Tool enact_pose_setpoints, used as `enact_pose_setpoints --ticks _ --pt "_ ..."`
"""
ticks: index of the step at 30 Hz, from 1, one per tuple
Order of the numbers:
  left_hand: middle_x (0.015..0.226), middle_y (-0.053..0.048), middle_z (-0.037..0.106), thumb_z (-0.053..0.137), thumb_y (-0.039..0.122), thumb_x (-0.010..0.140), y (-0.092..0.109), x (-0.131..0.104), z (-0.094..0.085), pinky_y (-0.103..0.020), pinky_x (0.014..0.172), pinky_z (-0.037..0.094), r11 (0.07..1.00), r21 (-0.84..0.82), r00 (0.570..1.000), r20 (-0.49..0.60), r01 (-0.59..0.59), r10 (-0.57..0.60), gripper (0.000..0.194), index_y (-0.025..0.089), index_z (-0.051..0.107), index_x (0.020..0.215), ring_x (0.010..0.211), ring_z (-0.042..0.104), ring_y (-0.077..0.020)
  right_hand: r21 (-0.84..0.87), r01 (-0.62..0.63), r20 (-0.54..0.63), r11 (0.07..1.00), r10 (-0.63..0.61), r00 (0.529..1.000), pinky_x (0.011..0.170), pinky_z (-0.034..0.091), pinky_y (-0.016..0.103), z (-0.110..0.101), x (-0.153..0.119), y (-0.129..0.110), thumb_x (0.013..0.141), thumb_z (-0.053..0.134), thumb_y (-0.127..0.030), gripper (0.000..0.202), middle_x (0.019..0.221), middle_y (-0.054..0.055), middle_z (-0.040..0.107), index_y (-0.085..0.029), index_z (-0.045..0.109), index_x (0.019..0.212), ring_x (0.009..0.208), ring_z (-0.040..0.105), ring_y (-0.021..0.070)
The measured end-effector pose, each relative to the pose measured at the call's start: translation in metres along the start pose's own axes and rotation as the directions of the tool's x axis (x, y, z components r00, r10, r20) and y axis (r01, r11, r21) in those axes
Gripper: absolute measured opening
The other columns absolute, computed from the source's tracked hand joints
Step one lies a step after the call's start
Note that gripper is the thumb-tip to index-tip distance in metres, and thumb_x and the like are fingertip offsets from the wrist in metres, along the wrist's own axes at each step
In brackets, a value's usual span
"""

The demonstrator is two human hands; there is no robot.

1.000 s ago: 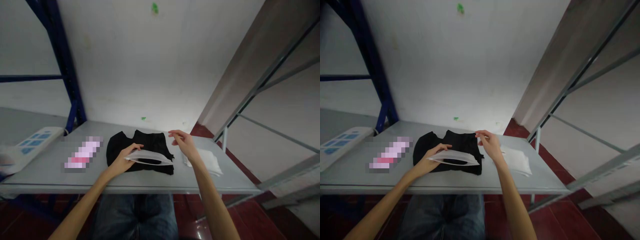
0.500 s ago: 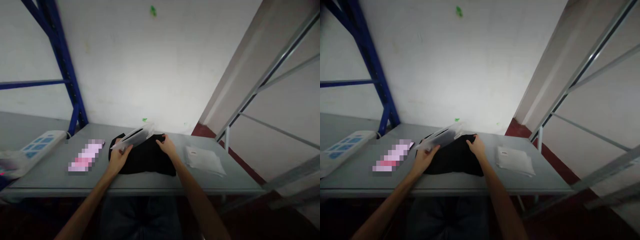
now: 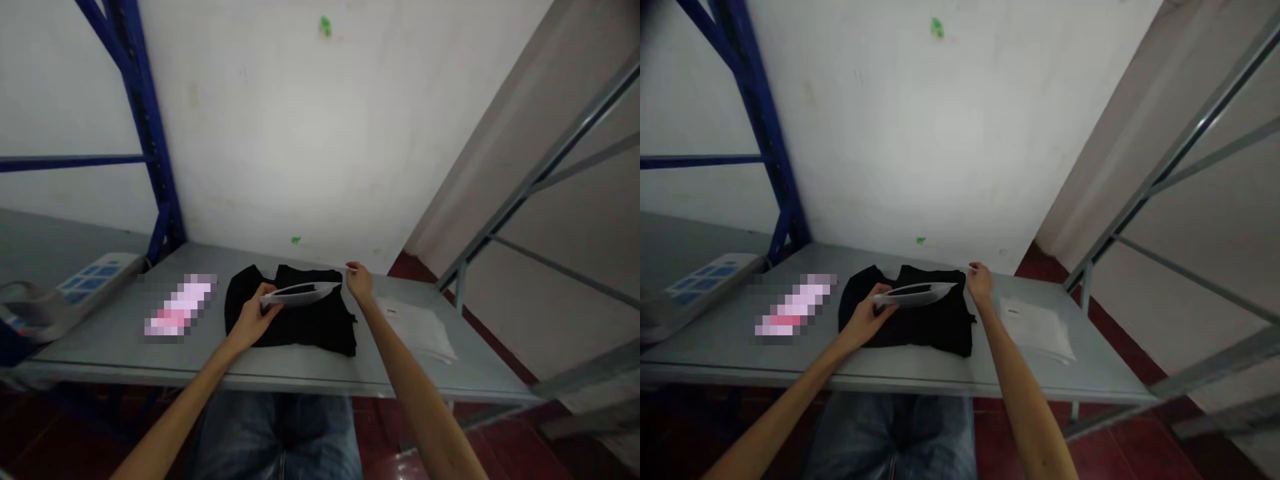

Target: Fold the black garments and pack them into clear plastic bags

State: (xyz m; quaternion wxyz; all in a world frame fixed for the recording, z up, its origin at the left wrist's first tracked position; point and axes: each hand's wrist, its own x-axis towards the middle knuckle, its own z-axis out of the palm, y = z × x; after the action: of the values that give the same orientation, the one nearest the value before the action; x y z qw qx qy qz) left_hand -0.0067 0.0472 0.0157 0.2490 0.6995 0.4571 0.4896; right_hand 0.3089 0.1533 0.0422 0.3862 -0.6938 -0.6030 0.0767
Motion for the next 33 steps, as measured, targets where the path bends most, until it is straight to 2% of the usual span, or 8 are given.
enact_pose_setpoints --ticks 5,11,14,17,21,26,31,33 --pt "0.102 -0.003 0.068 0.064 0.047 0.09 -0.003 0.002 -0.001 -0.034 0.084 0.052 1.0 0.007 0.999 -0.037 -0.006 0.006 0.033 0.02 0.062 0.109 0.093 0.066 -0.0218 0.13 0.265 0.011 0.955 -0.269 0.963 0.11 0.048 0.04 0.039 -0.044 -0.019 0.092 0.044 -0.013 0.04 0.126 0.015 0.073 -0.015 0.07 0.123 0.119 0.067 0.0232" --pt "0.097 -0.001 0.067 0.064 0.047 0.091 -0.008 0.001 -0.005 -0.031 0.077 0.05 0.999 0.037 1.0 -0.015 -0.001 0.001 0.032 0.021 0.061 0.108 0.085 0.064 -0.0196 0.155 0.359 0.129 0.921 -0.379 0.916 0.119 0.041 0.042 0.064 -0.068 -0.016 0.093 0.044 -0.014 0.044 0.137 0.014 0.068 -0.015 0.067 0.13 0.136 0.057 0.0228" --pt "0.093 0.0 0.065 0.065 0.045 0.089 -0.009 0.001 -0.005 -0.029 0.072 0.049 0.999 0.041 1.0 -0.003 -0.006 0.006 0.029 0.022 0.059 0.105 0.078 0.061 -0.0175 0.016 0.375 0.139 0.927 -0.373 0.917 0.124 0.032 0.052 0.052 -0.066 -0.006 0.093 0.044 -0.014 0.045 0.142 0.017 0.064 -0.013 0.066 0.132 0.142 0.051 0.0262" --pt "0.092 0.0 0.065 0.065 0.043 0.088 -0.008 0.001 -0.005 -0.03 0.073 0.049 0.999 0.035 1.0 -0.014 0.001 -0.001 0.027 0.022 0.057 0.103 0.078 0.061 -0.0175 -0.088 0.251 -0.069 0.964 -0.258 0.964 0.122 0.031 0.059 0.025 -0.065 -0.006 0.096 0.043 -0.015 0.041 0.14 0.02 0.064 -0.013 0.067 0.129 0.137 0.054 0.0288" --pt "0.093 0.001 0.065 0.065 0.041 0.088 -0.004 0.0 -0.004 -0.03 0.076 0.05 1.0 0.017 1.0 0.012 -0.01 0.01 0.024 0.023 0.056 0.101 0.082 0.063 -0.0182 0.013 0.39 -0.31 0.921 -0.367 0.877 0.109 0.047 0.048 -0.018 -0.081 -0.036 0.101 0.045 -0.024 0.032 0.118 0.014 0.07 -0.02 0.073 0.116 0.117 0.062 0.0258" --pt "0.099 -0.001 0.069 0.064 0.041 0.09 0.002 -0.001 -0.003 -0.032 0.084 0.052 0.999 -0.029 0.999 0.015 -0.028 0.028 0.024 0.024 0.057 0.105 0.092 0.067 -0.0206 0.151 0.682 0.058 0.715 -0.695 0.716 0.095 0.054 0.032 -0.042 -0.114 -0.084 0.103 0.049 -0.018 0.03 0.111 0.006 0.074 -0.026 0.075 0.114 0.106 0.069 0.0196" --pt "0.109 -0.005 0.071 0.062 0.037 0.091 0.011 -0.002 -0.005 -0.037 0.093 0.053 0.999 0.003 0.999 -0.012 -0.041 0.041 0.023 0.025 0.058 0.11 0.103 0.068 -0.0239 0.111 0.59 0.139 0.8 -0.6 0.787 0.08 0.057 0.028 -0.047 -0.123 -0.098 0.103 0.055 -0.022 0.023 0.114 0.002 0.076 -0.027 0.072 0.117 0.086 0.073 0.0162" --pt "0.109 -0.005 0.072 0.061 0.035 0.09 0.012 -0.001 -0.006 -0.039 0.094 0.054 0.999 0.024 0.999 -0.022 -0.045 0.046 0.024 0.024 0.057 0.111 0.103 0.068 -0.0247 0.119 0.592 0.167 0.797 -0.603 0.78 0.077 0.057 0.027 -0.05 -0.125 -0.098 0.101 0.06 -0.023 0.021 0.121 0.002 0.074 -0.028 0.071 0.118 0.082 0.073 0.0142"
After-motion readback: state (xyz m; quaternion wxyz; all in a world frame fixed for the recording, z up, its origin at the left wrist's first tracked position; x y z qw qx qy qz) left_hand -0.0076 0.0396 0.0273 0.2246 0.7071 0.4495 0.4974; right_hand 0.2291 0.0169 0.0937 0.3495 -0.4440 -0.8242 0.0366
